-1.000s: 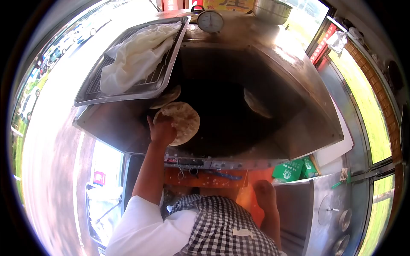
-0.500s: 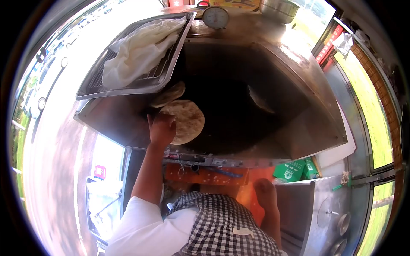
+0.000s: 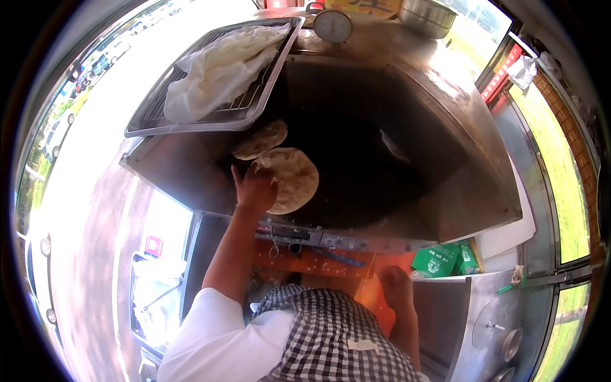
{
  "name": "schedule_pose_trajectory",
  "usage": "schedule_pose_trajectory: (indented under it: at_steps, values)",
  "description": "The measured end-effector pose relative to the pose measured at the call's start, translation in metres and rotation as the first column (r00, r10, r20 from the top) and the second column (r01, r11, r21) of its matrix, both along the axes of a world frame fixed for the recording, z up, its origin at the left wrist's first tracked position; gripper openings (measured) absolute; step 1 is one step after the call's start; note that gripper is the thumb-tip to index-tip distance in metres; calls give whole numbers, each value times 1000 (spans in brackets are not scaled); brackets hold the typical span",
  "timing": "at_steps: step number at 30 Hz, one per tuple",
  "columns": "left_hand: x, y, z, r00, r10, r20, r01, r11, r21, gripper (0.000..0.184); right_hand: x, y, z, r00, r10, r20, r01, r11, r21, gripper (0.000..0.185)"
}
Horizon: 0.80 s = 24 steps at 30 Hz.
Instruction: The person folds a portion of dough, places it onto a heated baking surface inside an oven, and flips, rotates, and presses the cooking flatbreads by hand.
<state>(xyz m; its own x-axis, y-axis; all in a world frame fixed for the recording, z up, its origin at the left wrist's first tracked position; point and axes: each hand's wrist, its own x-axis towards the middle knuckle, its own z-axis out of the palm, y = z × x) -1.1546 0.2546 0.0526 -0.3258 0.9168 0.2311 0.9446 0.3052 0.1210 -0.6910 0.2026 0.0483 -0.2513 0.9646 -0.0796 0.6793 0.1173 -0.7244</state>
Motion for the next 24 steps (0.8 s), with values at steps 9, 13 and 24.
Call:
schedule_pose_trajectory:
  at_steps: [9,13,24]
  values:
    - [7,-3,9,994,92,63,-101,981,167,26,5,-1,2,996,-9,-84,13,999,48,18]
    - [-3,-17,5,982,103,160,-161,899,408,15,10,-5,3,998,-21,-52,23,999,48,14]
    - [-16,-44,5,958,-121,261,-4,902,433,20,15,-8,0,1000,-10,-2,10,999,43,13]
